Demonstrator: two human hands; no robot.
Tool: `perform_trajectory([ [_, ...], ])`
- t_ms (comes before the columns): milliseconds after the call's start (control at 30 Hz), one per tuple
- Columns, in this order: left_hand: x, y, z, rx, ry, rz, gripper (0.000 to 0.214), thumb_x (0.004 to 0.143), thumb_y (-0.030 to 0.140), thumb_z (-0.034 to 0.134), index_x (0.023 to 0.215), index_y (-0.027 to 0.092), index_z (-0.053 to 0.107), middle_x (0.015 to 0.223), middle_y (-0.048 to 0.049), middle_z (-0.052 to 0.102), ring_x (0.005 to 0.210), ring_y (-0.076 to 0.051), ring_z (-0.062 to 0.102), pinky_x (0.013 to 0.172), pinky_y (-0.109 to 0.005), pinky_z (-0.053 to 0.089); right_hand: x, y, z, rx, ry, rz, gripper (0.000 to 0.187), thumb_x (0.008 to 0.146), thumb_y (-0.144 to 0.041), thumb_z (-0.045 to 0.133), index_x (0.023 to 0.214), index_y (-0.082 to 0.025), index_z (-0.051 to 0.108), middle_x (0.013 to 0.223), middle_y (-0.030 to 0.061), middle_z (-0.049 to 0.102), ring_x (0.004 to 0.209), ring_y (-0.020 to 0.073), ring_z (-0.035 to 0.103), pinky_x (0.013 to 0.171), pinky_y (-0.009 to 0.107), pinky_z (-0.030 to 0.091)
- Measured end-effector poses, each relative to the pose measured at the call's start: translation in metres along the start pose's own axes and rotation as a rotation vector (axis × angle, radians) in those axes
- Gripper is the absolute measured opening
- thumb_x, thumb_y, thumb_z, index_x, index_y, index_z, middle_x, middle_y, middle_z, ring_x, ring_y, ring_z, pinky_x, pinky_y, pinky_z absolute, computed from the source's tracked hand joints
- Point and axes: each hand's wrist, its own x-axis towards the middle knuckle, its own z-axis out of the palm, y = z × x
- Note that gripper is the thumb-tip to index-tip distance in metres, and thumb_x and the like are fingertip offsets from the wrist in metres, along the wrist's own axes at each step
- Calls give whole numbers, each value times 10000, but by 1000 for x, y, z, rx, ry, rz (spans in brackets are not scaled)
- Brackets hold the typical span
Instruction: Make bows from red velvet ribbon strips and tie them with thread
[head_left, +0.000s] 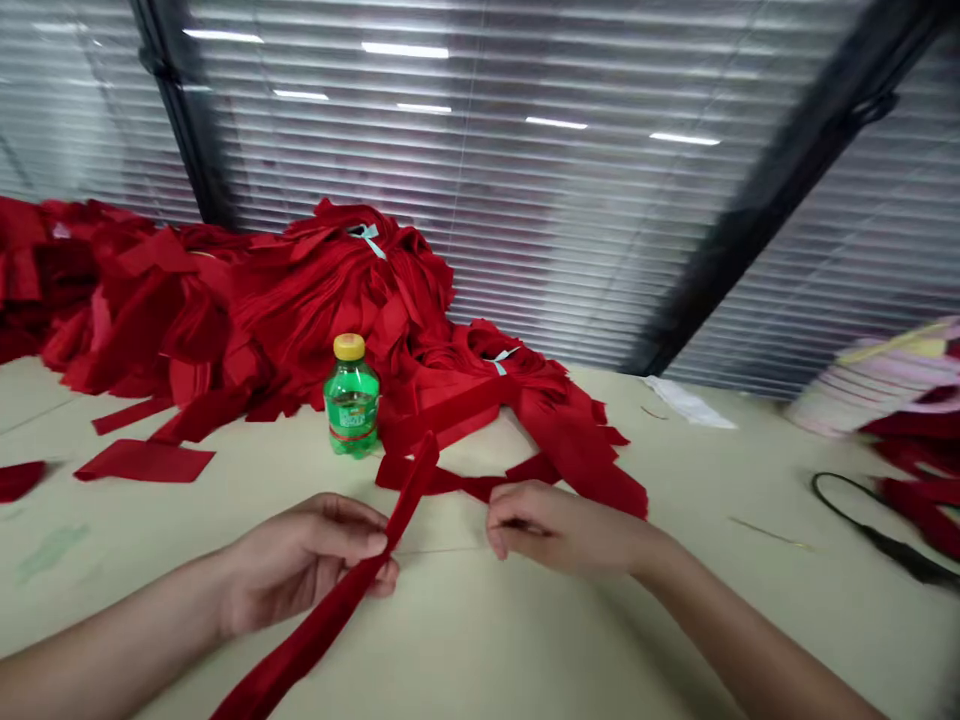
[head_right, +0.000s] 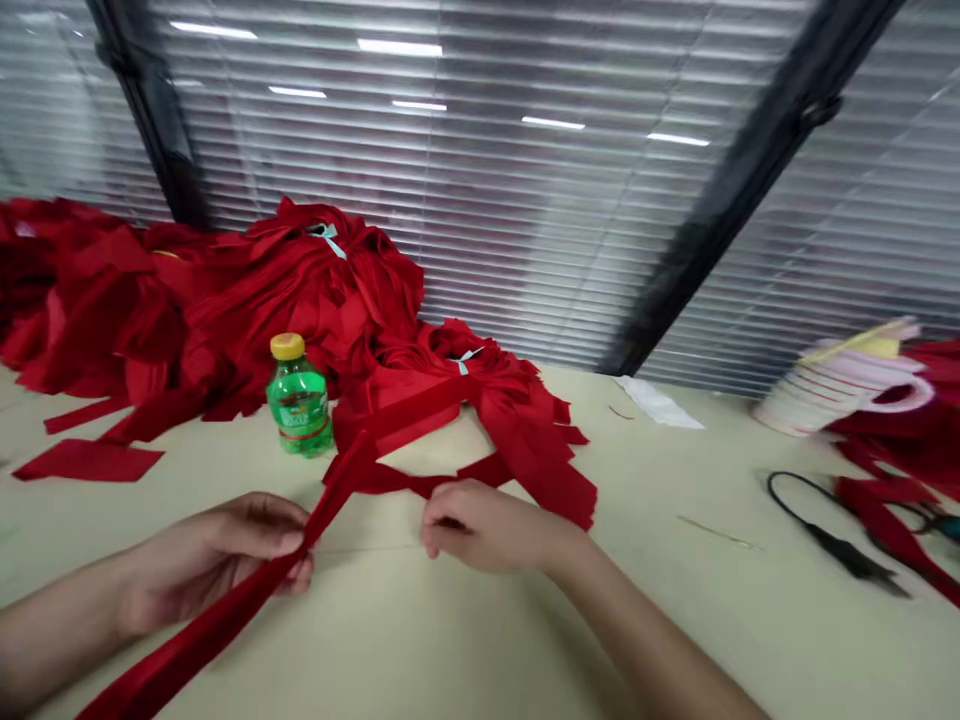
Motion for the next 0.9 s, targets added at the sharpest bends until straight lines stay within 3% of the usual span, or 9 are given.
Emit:
perform_trajectory([
  [100, -1, -4, 2, -30, -33, -30, 144, 615, 122, 802, 733, 113, 720, 659, -90, 721, 658, -170, 685, 697, -258, 535, 7, -18, 17, 78, 204, -95, 221, 804, -90, 444, 898, -168, 629, 1111, 87, 566, 996, 186, 549, 874, 316, 422],
  [167, -2, -6, 3, -40, -54, -36, 145, 611, 129, 809, 729, 120, 725, 660, -82, 720, 664, -171, 684, 708, -265, 534, 18, -33, 39, 365, 337, -184, 343, 756, -57, 425, 1030, -176, 593, 1109, 84, 588, 1068, 194, 534, 955, 351, 392],
  [233, -3, -8, 4, -41, -94, -40, 147, 614, 131, 811, 736, 118, 731, 678, -74, 720, 672, -164, 680, 716, -262, 532, 29, -47, 63, 736, 269, -238, 381, 744, -68, 415, 1076, -186, 560, 967, 51, 626, 893, 166, 597, 847, 329, 462],
  [333, -5, -8, 7, -19, -204, -29, 129, 671, 137, 779, 789, 103, 740, 720, -76, 722, 691, -145, 667, 722, -242, 523, 37, -57, 84, 920, 244, -168, 297, 745, -77, 438, 967, -186, 603, 766, 0, 607, 715, 137, 578, 696, 273, 477],
  [400, -6, -7, 8, 3, -246, -16, 113, 712, 148, 752, 815, 102, 743, 733, -79, 724, 703, -139, 662, 723, -231, 517, 37, -58, 86, 908, 234, -117, 251, 722, -60, 442, 830, -174, 638, 683, -20, 574, 622, 108, 522, 623, 233, 444],
  [500, -8, -5, 7, 23, -215, -8, 108, 716, 160, 756, 811, 108, 745, 736, -76, 725, 710, -138, 663, 725, -226, 517, 32, -55, 80, 817, 265, -63, 192, 764, -121, 475, 689, -155, 649, 600, -24, 538, 547, 90, 442, 549, 219, 384],
  [633, -8, -3, 5, 20, -122, 0, 136, 673, 154, 789, 796, 120, 742, 755, -74, 731, 719, -153, 676, 754, -250, 526, 30, -49, 75, 714, 407, 14, 194, 762, -279, 592, 651, -129, 647, 526, -35, 453, 503, 79, 357, 461, 217, 283],
  [733, -7, -2, 4, 29, -52, 1, 161, 640, 158, 813, 771, 118, 730, 747, -91, 735, 706, -170, 686, 749, -269, 532, 31, -47, 74, 712, 371, 62, 195, 735, -292, 622, 638, -126, 649, 475, -68, 350, 456, 61, 267, 418, 217, 205],
  [900, -5, -2, 4, -2, 51, -4, 198, 611, 155, 833, 761, 136, 705, 721, -90, 734, 719, -202, 700, 772, -320, 542, 27, -44, 62, 679, 402, 105, 135, 692, -245, 654, 611, -141, 627, 488, -84, 290, 460, 57, 256, 421, 216, 195],
])
